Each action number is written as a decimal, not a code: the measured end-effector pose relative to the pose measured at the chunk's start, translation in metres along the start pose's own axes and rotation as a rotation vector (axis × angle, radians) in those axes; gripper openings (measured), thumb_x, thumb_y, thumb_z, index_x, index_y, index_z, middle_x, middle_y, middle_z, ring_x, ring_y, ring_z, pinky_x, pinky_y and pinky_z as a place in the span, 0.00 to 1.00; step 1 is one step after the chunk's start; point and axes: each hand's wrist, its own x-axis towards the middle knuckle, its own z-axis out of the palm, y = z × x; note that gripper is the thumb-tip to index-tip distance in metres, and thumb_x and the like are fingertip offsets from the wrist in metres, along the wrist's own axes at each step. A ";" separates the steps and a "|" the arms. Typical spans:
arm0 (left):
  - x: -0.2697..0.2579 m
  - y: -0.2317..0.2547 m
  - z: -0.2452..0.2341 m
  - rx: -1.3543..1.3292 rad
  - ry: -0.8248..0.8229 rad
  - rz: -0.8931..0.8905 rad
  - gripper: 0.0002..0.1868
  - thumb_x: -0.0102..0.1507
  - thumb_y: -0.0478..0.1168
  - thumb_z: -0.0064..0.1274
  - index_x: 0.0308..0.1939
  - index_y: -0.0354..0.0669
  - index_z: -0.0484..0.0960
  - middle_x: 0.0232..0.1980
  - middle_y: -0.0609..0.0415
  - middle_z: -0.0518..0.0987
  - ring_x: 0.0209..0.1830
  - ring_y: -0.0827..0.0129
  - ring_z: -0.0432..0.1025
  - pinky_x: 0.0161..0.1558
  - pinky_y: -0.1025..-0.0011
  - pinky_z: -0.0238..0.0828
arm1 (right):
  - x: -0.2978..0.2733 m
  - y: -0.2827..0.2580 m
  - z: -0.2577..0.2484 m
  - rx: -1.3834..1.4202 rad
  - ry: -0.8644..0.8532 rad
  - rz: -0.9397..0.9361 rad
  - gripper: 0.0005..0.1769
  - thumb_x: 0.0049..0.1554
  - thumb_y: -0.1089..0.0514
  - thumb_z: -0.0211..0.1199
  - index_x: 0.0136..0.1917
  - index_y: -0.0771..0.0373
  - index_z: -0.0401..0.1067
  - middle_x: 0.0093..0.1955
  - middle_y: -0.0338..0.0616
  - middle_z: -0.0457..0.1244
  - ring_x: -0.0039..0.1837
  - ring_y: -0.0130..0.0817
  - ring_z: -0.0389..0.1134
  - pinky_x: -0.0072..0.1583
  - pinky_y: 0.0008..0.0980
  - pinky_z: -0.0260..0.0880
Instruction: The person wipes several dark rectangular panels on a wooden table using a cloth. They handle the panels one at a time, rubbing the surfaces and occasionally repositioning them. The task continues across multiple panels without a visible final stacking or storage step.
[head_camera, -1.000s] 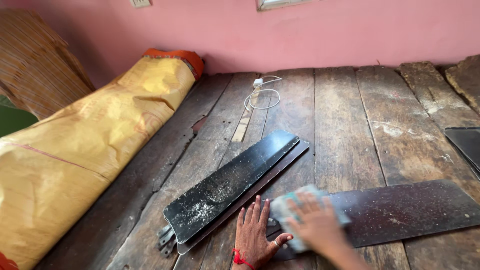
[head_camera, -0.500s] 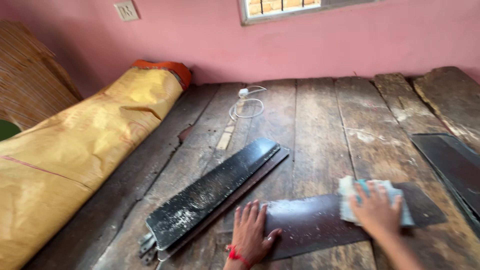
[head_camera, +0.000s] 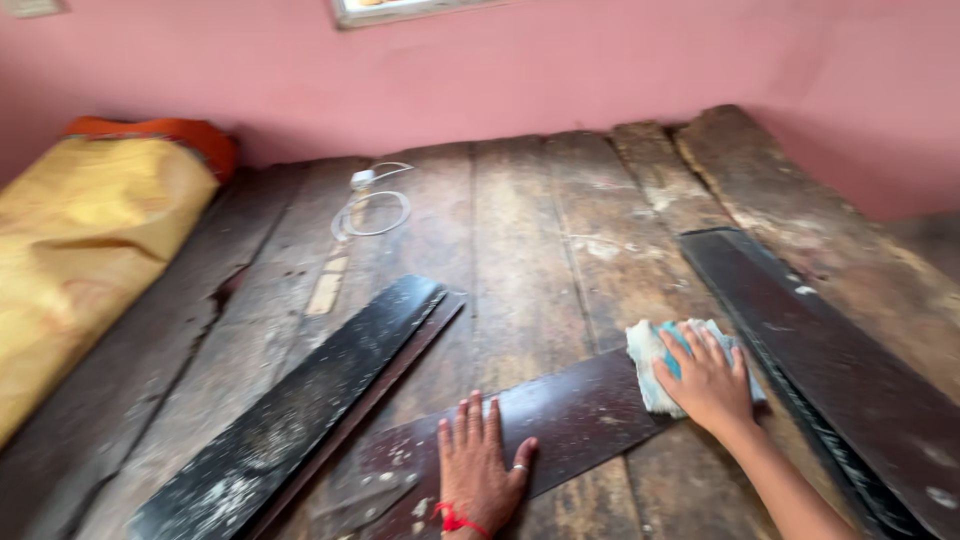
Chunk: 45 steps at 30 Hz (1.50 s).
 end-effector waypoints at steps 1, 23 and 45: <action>0.000 0.004 -0.005 0.033 -0.048 -0.029 0.44 0.64 0.69 0.36 0.73 0.42 0.52 0.78 0.43 0.47 0.78 0.53 0.40 0.73 0.48 0.28 | 0.003 0.008 -0.005 0.020 0.022 0.057 0.36 0.58 0.30 0.39 0.76 0.40 0.50 0.81 0.40 0.46 0.80 0.40 0.44 0.73 0.58 0.37; 0.022 0.059 -0.005 -0.054 -0.240 -0.015 0.57 0.59 0.80 0.26 0.76 0.40 0.42 0.80 0.42 0.39 0.80 0.52 0.29 0.72 0.48 0.18 | -0.014 -0.032 -0.029 -0.146 -0.330 0.063 0.36 0.64 0.32 0.27 0.81 0.41 0.37 0.84 0.39 0.32 0.83 0.39 0.31 0.77 0.57 0.27; 0.017 0.049 0.014 -0.308 0.013 -0.052 0.55 0.59 0.78 0.35 0.75 0.41 0.49 0.77 0.47 0.55 0.79 0.56 0.43 0.75 0.53 0.28 | -0.024 -0.071 -0.030 -0.005 -0.416 -0.080 0.39 0.63 0.27 0.29 0.82 0.39 0.36 0.84 0.37 0.32 0.84 0.40 0.30 0.79 0.56 0.20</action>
